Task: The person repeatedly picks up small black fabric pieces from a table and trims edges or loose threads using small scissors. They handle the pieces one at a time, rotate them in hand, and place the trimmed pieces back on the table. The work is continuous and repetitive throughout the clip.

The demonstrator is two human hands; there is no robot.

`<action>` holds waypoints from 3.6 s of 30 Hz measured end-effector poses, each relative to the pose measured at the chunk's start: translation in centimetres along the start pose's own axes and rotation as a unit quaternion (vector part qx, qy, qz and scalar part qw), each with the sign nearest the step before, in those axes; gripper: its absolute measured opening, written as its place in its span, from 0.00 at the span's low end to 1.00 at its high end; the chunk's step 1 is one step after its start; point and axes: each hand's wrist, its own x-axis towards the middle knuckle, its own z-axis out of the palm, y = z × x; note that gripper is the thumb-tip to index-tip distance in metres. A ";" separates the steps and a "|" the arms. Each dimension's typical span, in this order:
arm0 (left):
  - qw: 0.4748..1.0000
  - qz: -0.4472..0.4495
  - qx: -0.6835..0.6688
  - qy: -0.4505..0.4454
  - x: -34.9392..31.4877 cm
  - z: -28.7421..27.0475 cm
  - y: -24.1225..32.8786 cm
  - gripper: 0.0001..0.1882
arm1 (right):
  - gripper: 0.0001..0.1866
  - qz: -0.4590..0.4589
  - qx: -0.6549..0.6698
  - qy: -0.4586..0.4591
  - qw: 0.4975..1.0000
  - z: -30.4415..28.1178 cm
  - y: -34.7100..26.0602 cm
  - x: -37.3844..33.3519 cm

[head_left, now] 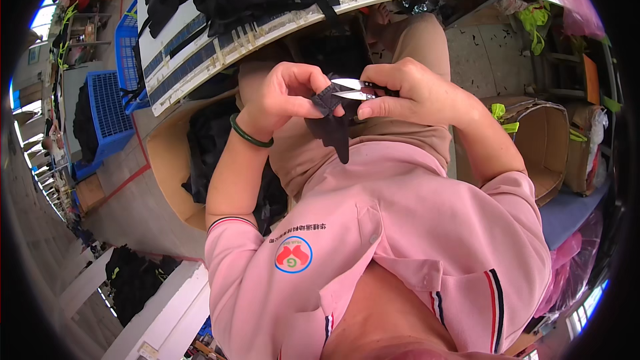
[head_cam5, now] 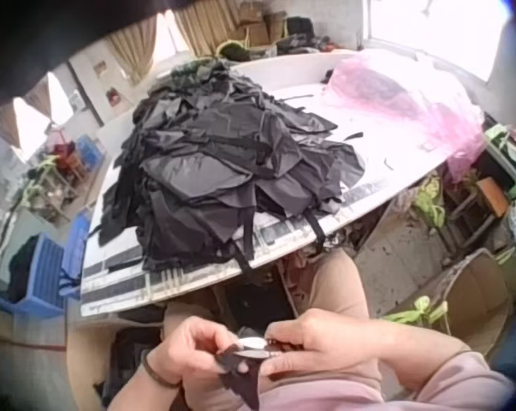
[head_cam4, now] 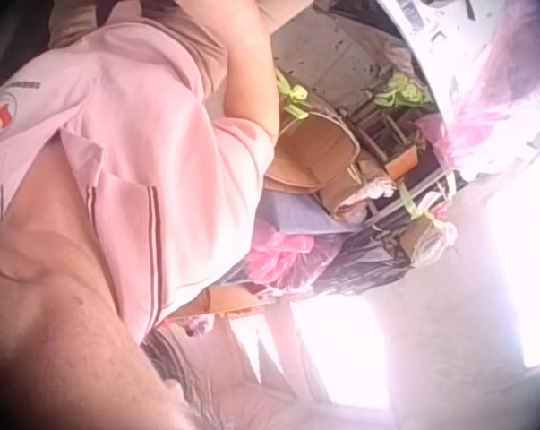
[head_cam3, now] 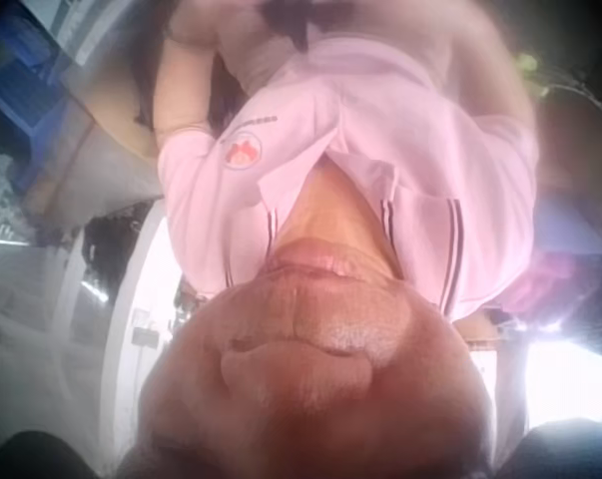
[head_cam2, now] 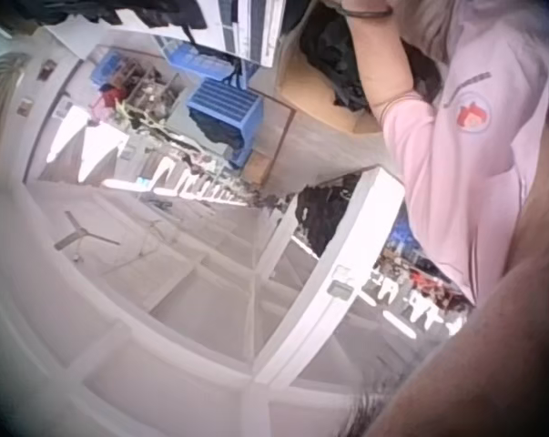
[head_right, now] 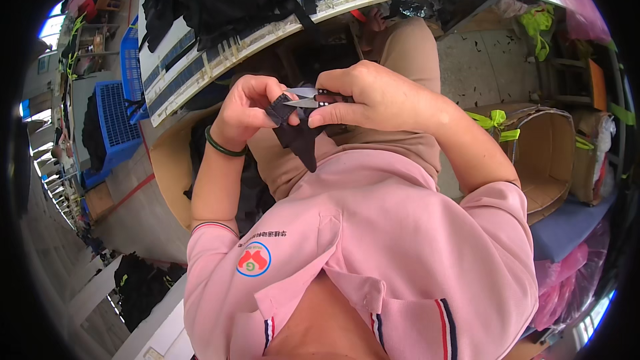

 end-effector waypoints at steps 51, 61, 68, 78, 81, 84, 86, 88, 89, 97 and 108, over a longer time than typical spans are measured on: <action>0.992 -0.124 0.020 0.006 0.9 -0.1 -1.0 0.10 | 0.19 -0.011 -0.088 0.044 0.995 0.0 0.6 -0.5; 0.978 0.093 0.001 0.188 0.6 2.4 -2.4 0.10 | 0.20 -0.005 -0.199 0.162 0.967 3.0 0.2 -0.5; 0.977 0.108 0.006 0.185 0.5 2.2 -2.6 0.08 | 0.21 0.052 -0.069 0.139 0.987 2.5 0.2 -0.5; 0.980 0.103 -0.012 0.170 0.4 2.4 -2.8 0.10 | 0.18 -0.025 -0.107 0.181 0.977 3.0 0.5 -0.2; 0.979 0.108 0.005 0.174 0.3 2.2 -2.9 0.11 | 0.19 -0.031 -0.152 0.185 0.970 2.9 0.4 -0.2; 0.977 0.099 0.027 0.185 0.3 2.5 -2.8 0.11 | 0.21 -0.025 -0.192 0.182 0.964 2.9 0.4 -0.3; 0.976 0.092 0.032 0.194 0.2 2.5 -2.6 0.10 | 0.21 -0.023 -0.208 0.183 0.961 2.9 0.5 -0.5; 0.974 0.090 0.048 0.201 0.1 2.6 -2.6 0.09 | 0.19 -0.009 -0.225 0.158 0.961 2.7 0.4 -0.7; 0.973 0.091 0.063 0.203 0.1 2.6 -2.7 0.09 | 0.18 -0.003 -0.233 0.145 0.962 2.6 0.3 -0.8; 0.971 0.094 0.102 0.194 -0.4 2.6 -2.2 0.09 | 0.19 -0.001 -0.180 0.129 0.975 2.6 0.0 -0.8; 0.976 0.075 0.079 0.189 -1.2 2.3 -2.1 0.08 | 0.21 0.045 0.024 0.049 0.997 2.3 0.4 -0.6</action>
